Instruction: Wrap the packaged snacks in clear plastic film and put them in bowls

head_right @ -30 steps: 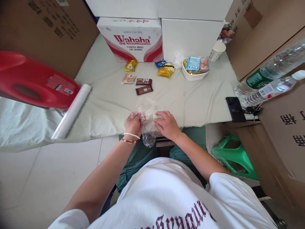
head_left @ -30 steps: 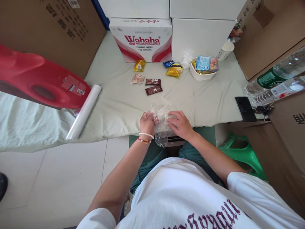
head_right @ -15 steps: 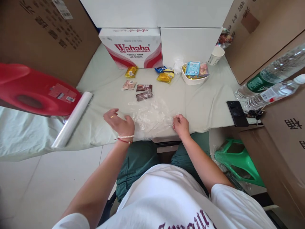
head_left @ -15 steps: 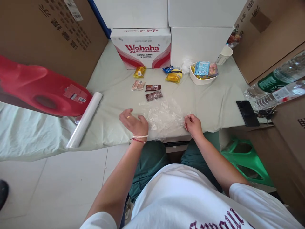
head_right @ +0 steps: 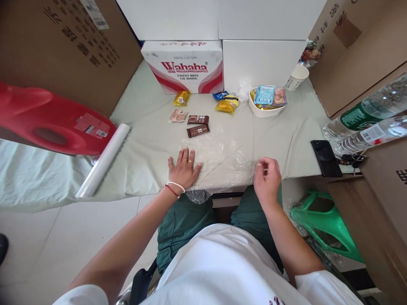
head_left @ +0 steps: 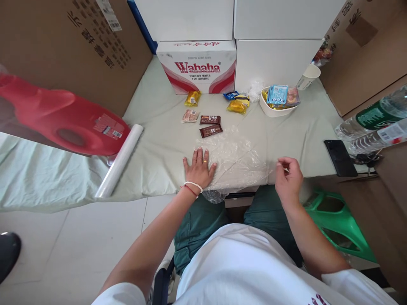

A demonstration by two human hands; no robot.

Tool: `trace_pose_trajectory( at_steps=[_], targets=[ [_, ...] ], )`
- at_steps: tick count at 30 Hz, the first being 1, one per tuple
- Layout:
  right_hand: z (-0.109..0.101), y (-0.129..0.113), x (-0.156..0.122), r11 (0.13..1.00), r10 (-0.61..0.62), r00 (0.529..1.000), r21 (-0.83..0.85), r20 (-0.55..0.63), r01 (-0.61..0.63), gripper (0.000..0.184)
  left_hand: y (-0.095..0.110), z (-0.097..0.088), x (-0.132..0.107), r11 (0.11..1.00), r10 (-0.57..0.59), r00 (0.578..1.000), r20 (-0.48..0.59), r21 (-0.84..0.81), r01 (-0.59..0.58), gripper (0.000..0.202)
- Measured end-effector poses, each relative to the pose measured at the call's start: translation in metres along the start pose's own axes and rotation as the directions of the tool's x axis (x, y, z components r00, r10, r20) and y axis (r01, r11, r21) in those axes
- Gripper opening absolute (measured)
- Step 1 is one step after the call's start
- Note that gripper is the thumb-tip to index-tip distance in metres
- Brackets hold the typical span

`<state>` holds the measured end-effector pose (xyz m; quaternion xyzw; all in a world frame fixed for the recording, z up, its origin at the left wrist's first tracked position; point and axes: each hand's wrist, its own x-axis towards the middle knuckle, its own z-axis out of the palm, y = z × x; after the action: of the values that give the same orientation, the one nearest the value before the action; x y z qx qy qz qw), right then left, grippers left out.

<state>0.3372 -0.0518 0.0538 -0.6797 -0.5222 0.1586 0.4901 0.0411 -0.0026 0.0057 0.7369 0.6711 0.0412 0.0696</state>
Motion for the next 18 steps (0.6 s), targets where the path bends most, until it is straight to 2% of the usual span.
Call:
trace_pose_trajectory(
  at_steps=[1, 2, 4, 5, 6, 7, 10, 13, 16, 18],
  targets=[
    [0.005, -0.011, 0.003, 0.984, -0.168, 0.982, -0.037, 0.088, 0.172, 0.022, 0.001, -0.001, 0.0, 1.0, 0.01, 1.0, 0.003, 0.002, -0.01, 0.072],
    [0.013, -0.02, 0.006, 0.943, -0.317, 0.924, -0.036, 0.213, 0.331, 0.025, 0.0, -0.002, 0.0, 1.0, 0.021, 1.0, 0.007, 0.002, -0.021, 0.072],
    [0.036, -0.031, 0.014, 0.825, -0.504, 0.724, 0.014, 0.47, 0.565, 0.031, -0.004, -0.004, 0.001, 0.999, 0.047, 0.999, 0.017, -0.002, -0.047, 0.071],
    [0.049, -0.031, 0.018, 0.777, -0.525, 0.634, 0.017, 0.568, 0.629, 0.035, -0.009, -0.005, 0.002, 0.998, 0.064, 0.998, 0.025, -0.007, -0.064, 0.071],
    [0.061, -0.026, 0.022, 0.748, -0.501, 0.578, -0.013, 0.644, 0.663, 0.039, -0.014, -0.005, 0.003, 0.997, 0.08, 0.996, 0.032, -0.011, -0.08, 0.07],
    [0.07, -0.018, 0.026, 0.737, -0.445, 0.559, -0.069, 0.7, 0.673, 0.042, -0.021, -0.006, 0.003, 0.996, 0.092, 0.995, 0.037, -0.014, -0.091, 0.07],
    [0.076, 0.015, 0.045, 0.743, -0.264, 0.611, -0.247, 0.746, 0.622, 0.046, -0.04, -0.005, 0.004, 0.995, 0.103, 0.994, 0.027, -0.015, -0.103, 0.071],
    [0.064, 0.034, 0.076, 0.758, -0.213, 0.656, -0.301, 0.724, 0.578, 0.041, -0.049, -0.002, 0.002, 0.994, 0.107, 0.994, 0.001, -0.023, -0.107, 0.072],
    [0.069, 0.021, 0.114, 0.76, -0.205, 0.72, -0.356, 0.662, 0.544, 0.035, -0.049, -0.001, 0.001, 0.992, 0.118, 0.993, -0.021, -0.043, -0.119, 0.073],
    [0.094, -0.002, 0.137, 0.745, -0.24, 0.732, -0.362, 0.638, 0.56, 0.034, -0.047, -0.002, 0.001, 0.99, 0.127, 0.992, -0.026, -0.055, -0.129, 0.074]
  ],
)
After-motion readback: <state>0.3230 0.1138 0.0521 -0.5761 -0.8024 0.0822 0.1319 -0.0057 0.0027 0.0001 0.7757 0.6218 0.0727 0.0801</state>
